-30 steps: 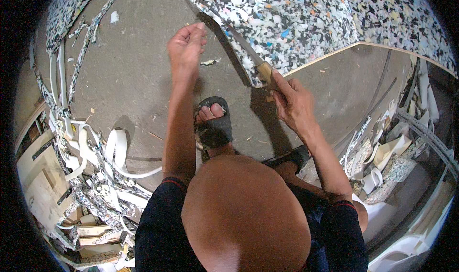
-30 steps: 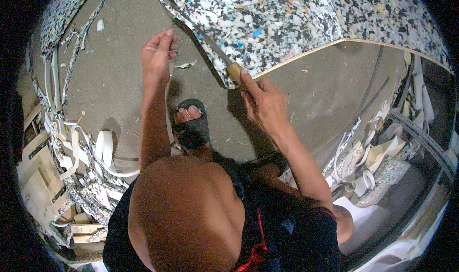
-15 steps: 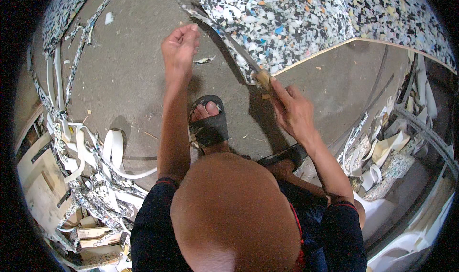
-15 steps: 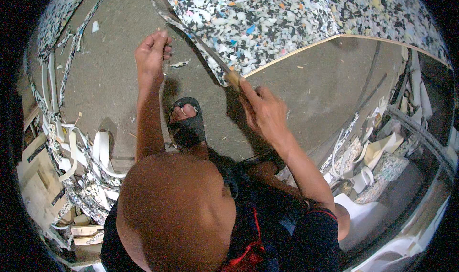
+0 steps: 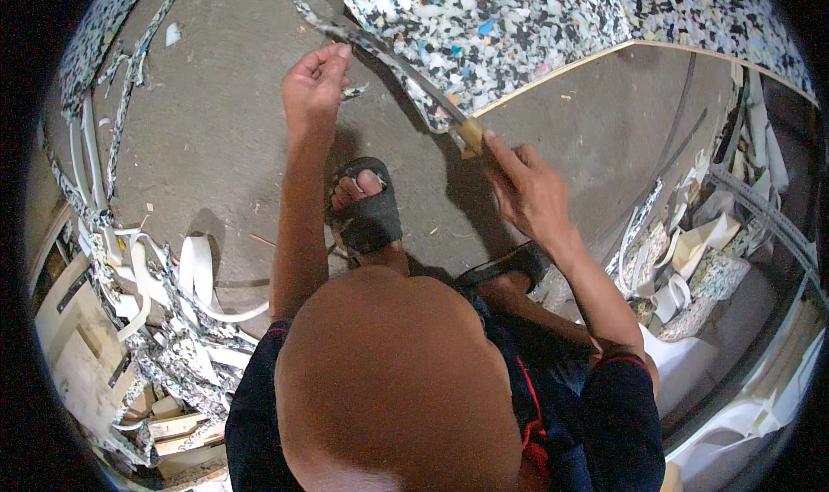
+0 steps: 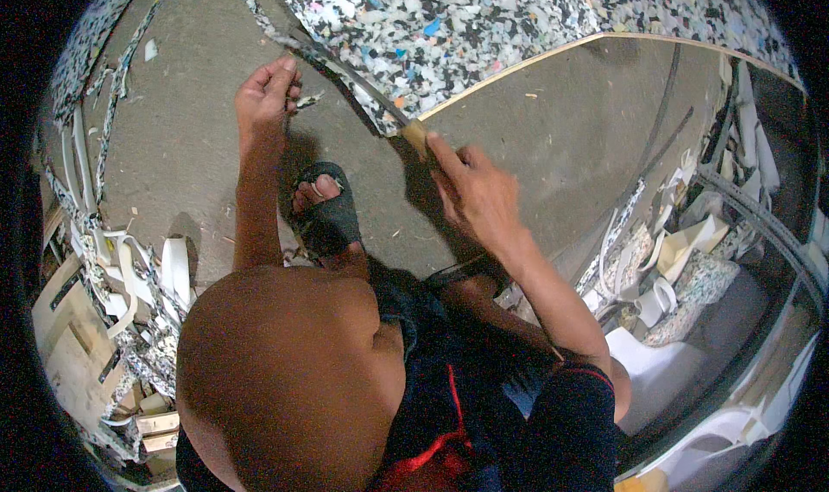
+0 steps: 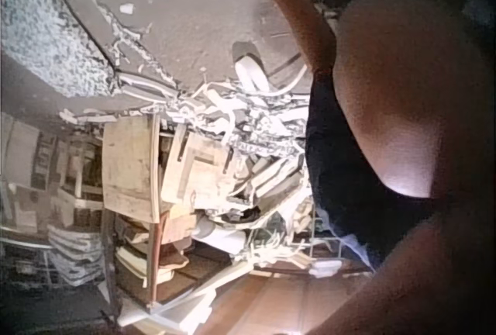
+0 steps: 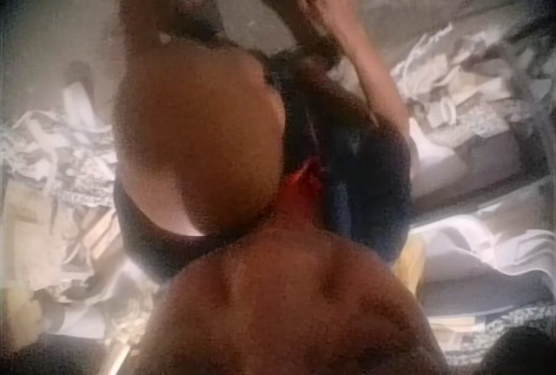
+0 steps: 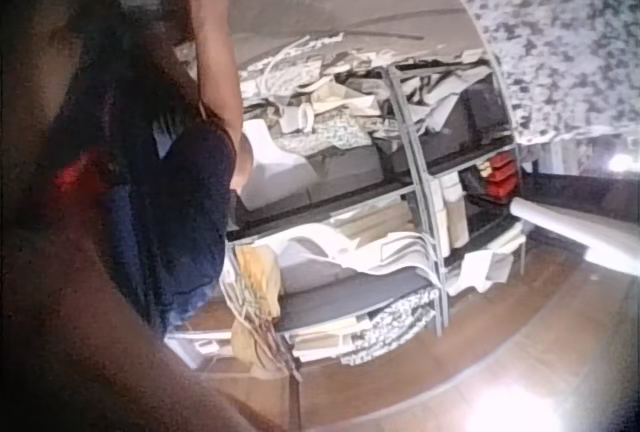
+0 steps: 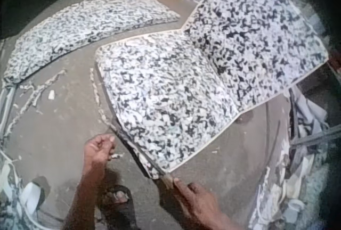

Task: The person uses a chisel to trim and smooth the edges of a speckled composite board. They repeatedly reposition the board, scrape along the edges, and remove small debris from the surface and floor.

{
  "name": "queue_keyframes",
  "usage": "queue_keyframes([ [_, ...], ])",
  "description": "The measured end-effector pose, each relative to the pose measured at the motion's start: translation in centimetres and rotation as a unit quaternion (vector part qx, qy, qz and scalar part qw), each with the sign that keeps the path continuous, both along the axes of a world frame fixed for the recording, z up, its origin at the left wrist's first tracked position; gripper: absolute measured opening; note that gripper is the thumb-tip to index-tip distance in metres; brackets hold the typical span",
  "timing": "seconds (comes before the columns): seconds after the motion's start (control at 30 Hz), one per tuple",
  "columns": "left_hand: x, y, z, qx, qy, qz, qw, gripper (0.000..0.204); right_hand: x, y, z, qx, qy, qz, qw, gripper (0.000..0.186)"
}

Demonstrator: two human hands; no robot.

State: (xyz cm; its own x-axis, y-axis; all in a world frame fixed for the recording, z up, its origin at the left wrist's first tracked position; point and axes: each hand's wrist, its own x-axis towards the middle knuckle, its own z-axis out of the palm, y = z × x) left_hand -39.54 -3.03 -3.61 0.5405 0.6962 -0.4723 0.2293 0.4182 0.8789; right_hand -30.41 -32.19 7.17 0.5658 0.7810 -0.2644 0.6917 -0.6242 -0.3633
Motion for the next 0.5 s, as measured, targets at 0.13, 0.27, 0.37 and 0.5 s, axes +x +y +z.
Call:
queue_keyframes([
  [0.13,0.2,-0.6,0.6,0.004,-0.013,-0.007,1.0,0.029,0.7,2.2,-1.7,0.016,0.015,0.004,1.0,0.054],
  [0.27,0.2,-0.4,0.9,0.02,0.009,-0.012,1.0,0.029,0.1,0.7,-1.0,0.031,-0.015,0.028,0.999,0.055],
  [0.37,0.1,-0.5,0.7,0.018,0.001,-0.015,1.0,0.026,-0.4,-1.2,0.7,0.03,-0.008,0.021,0.999,0.056],
  [0.5,0.0,-1.5,0.4,0.018,0.037,-0.034,0.999,0.022,-0.1,-0.2,0.2,0.018,0.004,0.004,1.0,0.055],
])
